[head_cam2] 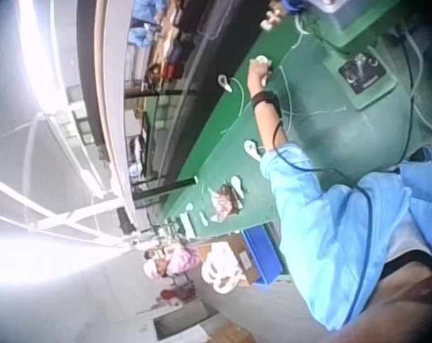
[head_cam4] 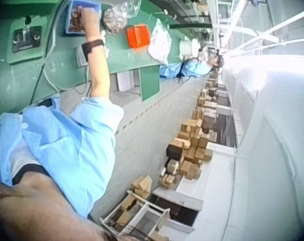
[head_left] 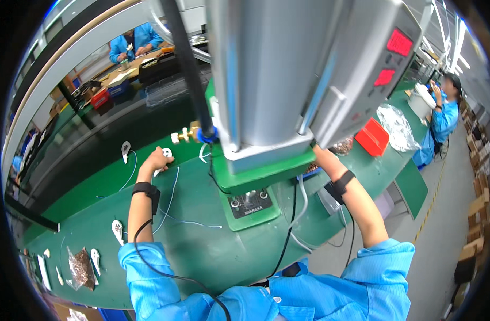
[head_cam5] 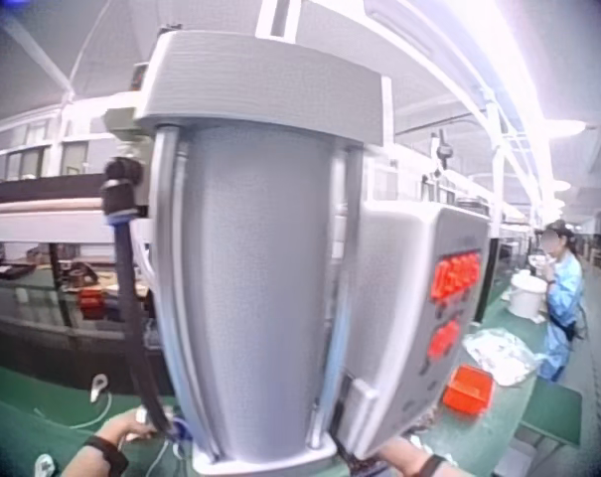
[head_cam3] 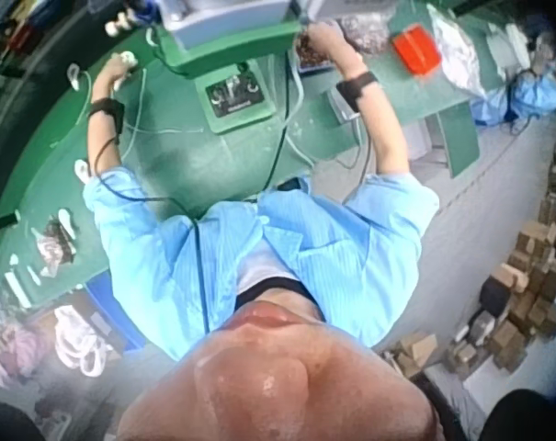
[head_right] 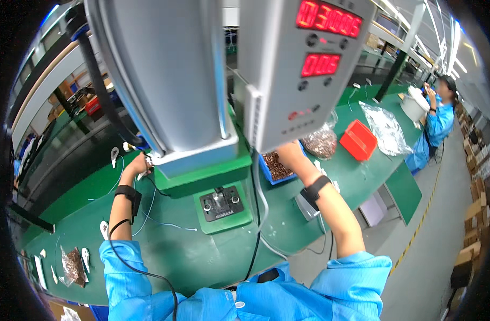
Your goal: Assembling small white plastic components using a pneumatic press machine.
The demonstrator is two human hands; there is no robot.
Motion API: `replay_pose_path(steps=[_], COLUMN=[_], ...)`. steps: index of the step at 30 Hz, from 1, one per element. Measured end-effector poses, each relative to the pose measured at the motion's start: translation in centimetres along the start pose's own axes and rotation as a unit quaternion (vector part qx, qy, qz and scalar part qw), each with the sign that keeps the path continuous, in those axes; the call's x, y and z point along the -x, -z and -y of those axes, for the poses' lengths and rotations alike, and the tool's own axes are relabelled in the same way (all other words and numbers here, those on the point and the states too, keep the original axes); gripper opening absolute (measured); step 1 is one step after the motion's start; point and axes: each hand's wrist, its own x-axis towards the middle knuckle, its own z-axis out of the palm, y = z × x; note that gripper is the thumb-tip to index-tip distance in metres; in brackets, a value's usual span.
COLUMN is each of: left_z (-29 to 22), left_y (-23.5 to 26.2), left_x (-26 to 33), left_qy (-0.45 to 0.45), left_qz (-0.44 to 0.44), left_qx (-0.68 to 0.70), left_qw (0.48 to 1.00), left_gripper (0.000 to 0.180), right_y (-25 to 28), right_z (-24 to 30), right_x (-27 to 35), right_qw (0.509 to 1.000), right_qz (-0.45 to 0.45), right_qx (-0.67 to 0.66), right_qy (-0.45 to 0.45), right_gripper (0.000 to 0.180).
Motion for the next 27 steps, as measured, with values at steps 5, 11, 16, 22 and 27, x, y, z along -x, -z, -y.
replay_pose_path(steps=[5, 11, 16, 22, 27], left_z=[-2.9, -4.9, -7.3, -10.3, -12.6], left_y=[1.1, -1.0, -5.4, -8.4, -8.0], left_x=[7.6, 20.3, 23.7, 22.7, 23.5], left_qy=[-0.191, -0.218, -0.142, -0.231, -0.194], left_qz=[-0.201, -0.125, -0.036, -0.049, -0.002], left_qx=[0.184, 0.454, 0.418, 0.395, 0.4], left_qw=[0.943, 0.855, 0.897, 0.888, 0.896], left_gripper=[0.052, 0.036, 0.024, 0.017, 0.022], right_y=[1.1, 3.4, 6.1, 8.3, 10.5], right_z=[0.0, 0.6, 1.6, 2.5, 2.5], right_x=[1.7, 2.3, 1.1, 0.8, 2.7], right_qw=[0.995, 0.982, 0.958, 0.9, 0.873], right_qz=[0.025, -0.027, -0.028, -0.033, -0.031], right_qx=[-0.064, -0.174, -0.25, -0.386, -0.421], right_qy=[-0.071, -0.072, -0.138, -0.199, -0.243], right_gripper=[0.004, 0.01, 0.013, 0.016, 0.018])
